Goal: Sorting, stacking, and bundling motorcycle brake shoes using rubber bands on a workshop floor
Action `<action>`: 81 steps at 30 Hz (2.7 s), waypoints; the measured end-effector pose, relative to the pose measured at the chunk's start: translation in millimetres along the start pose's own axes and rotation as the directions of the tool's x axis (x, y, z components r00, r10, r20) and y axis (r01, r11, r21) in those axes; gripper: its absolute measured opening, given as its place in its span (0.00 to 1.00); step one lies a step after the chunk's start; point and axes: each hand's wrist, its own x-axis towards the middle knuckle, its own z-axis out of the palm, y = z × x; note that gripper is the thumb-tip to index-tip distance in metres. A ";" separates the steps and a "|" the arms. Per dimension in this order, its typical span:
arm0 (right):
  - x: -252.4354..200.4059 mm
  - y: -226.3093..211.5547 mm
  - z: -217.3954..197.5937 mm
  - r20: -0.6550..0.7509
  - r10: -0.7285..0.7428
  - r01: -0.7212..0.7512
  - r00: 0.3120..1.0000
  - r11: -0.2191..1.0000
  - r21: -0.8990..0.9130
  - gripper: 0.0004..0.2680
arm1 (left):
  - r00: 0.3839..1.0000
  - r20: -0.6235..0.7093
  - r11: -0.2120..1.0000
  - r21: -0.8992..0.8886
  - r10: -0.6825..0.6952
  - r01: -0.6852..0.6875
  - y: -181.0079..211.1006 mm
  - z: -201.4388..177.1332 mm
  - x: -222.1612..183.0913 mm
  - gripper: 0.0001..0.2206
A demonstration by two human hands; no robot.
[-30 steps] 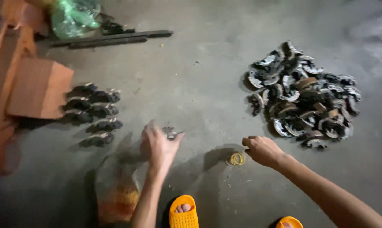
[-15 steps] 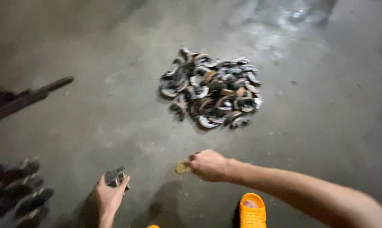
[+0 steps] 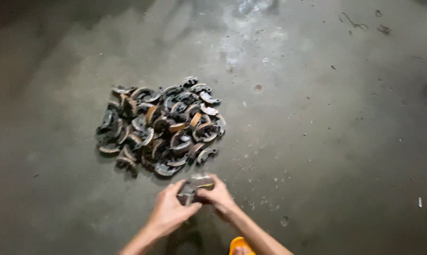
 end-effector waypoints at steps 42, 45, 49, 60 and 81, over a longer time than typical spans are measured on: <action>-15.9 -79.7 -151.7 0.070 -0.572 0.408 0.817 0.489 -0.771 0.36 | 0.967 0.165 0.684 -0.729 0.197 -0.015 72.3 103.7 32.1 0.49; -5.2 -130.8 -180.0 -0.142 -0.449 0.209 0.882 0.644 -0.736 0.30 | 0.981 0.192 0.836 -0.536 -0.015 0.118 63.4 84.4 36.0 0.43; 50.9 -176.6 -225.1 -0.321 -0.535 0.021 0.782 0.537 -0.844 0.31 | 0.995 0.062 0.824 -0.558 -0.082 0.102 21.9 78.5 44.9 0.28; 78.2 -145.0 -262.2 0.024 -0.673 0.126 0.739 0.103 -0.987 0.26 | 0.951 -0.270 0.946 -0.319 -0.151 0.060 -6.6 1.4 37.8 0.17; -15.1 -8.7 0.9 0.240 -0.433 0.464 0.869 0.544 -0.700 0.08 | 0.920 -0.234 0.718 0.692 0.316 -0.071 -46.8 -190.1 5.0 0.09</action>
